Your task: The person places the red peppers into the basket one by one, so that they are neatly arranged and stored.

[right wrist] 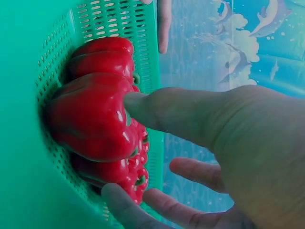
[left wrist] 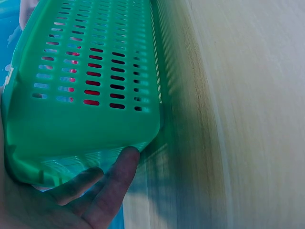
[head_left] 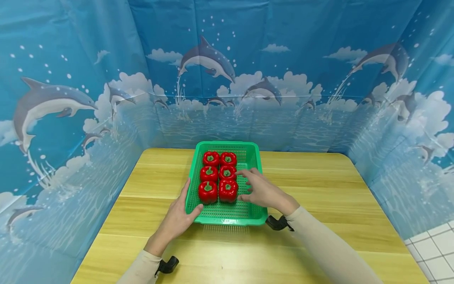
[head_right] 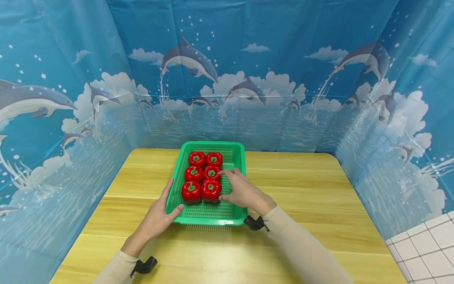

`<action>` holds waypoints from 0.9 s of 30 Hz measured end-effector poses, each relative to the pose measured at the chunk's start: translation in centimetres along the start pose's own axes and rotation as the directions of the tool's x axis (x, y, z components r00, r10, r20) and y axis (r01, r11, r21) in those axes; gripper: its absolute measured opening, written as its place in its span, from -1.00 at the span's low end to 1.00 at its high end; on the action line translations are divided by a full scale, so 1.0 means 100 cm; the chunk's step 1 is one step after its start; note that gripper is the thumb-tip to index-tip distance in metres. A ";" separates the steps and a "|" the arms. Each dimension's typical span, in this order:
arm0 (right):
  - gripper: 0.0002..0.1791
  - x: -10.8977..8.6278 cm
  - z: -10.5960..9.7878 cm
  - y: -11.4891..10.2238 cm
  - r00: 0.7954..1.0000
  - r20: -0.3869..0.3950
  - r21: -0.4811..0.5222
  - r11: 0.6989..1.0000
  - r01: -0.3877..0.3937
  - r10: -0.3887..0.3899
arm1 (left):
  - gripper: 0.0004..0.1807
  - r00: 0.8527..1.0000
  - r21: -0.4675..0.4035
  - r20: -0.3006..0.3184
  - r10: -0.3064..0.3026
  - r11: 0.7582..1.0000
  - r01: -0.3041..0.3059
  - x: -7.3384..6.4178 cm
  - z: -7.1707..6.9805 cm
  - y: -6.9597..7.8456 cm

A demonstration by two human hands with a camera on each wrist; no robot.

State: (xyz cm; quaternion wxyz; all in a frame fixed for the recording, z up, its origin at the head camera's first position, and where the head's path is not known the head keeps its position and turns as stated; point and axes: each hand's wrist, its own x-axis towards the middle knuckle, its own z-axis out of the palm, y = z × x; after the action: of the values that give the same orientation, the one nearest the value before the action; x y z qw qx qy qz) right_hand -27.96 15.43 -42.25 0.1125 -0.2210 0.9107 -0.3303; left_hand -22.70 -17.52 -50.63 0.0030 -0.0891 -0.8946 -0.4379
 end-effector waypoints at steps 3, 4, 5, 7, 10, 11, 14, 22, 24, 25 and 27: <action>-0.14 -0.008 -0.001 0.002 1.000 -0.018 0.032 0.999 0.005 -0.004 | 0.13 1.000 -0.005 0.003 0.000 1.000 0.000 -0.001 0.000 0.001; -0.14 -0.010 -0.001 0.002 1.000 -0.026 0.035 0.999 0.007 -0.006 | 0.13 1.000 -0.005 0.003 0.000 1.000 0.000 -0.002 0.000 0.002; -0.15 -0.013 -0.001 0.002 0.999 -0.035 0.035 0.999 0.008 -0.007 | 0.13 1.000 -0.003 0.002 -0.001 1.000 0.001 -0.002 0.000 0.002; -0.17 -0.015 0.000 0.003 0.998 -0.059 0.026 1.000 0.017 -0.015 | 0.12 1.000 -0.006 0.001 0.000 1.000 0.000 -0.002 -0.001 0.003; -0.19 -0.019 0.002 0.005 0.995 -0.095 0.023 0.999 0.033 -0.031 | 0.13 1.000 -0.007 0.000 0.001 1.000 -0.001 -0.002 -0.001 0.004; -0.20 -0.020 0.003 0.006 0.994 -0.107 0.025 0.999 0.038 -0.035 | 0.13 1.000 -0.007 0.000 0.001 1.000 -0.001 -0.002 -0.001 0.004; -0.22 -0.025 0.005 0.007 0.990 -0.135 0.052 0.997 0.051 -0.044 | 0.13 1.000 -0.005 0.000 0.000 1.000 0.000 -0.002 -0.002 0.005; -0.27 -0.037 0.006 0.011 0.974 -0.213 0.087 0.992 0.093 -0.073 | 0.13 1.000 -0.001 0.005 -0.003 1.000 0.003 -0.002 -0.001 0.004; -0.29 -0.040 0.006 0.011 0.971 -0.229 0.093 0.991 0.094 -0.071 | 0.13 1.000 -0.003 0.006 -0.003 1.000 0.003 -0.002 -0.001 0.005; -0.29 -0.041 0.006 0.012 0.969 -0.237 0.098 0.991 0.096 -0.071 | 0.13 1.000 -0.003 0.005 -0.004 1.000 0.004 -0.002 -0.001 0.005; -0.31 -0.043 0.005 0.013 0.963 -0.259 0.093 0.990 0.108 -0.081 | 0.13 1.000 -0.003 0.004 -0.004 1.000 0.004 -0.002 -0.002 0.006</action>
State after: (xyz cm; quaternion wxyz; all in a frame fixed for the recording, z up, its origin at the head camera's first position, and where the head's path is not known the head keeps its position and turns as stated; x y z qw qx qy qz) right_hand -24.39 18.09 -43.24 -0.0095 -0.2137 0.8872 -0.4088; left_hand -22.38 -17.34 -50.08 0.0002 -0.0882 -0.8942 -0.4390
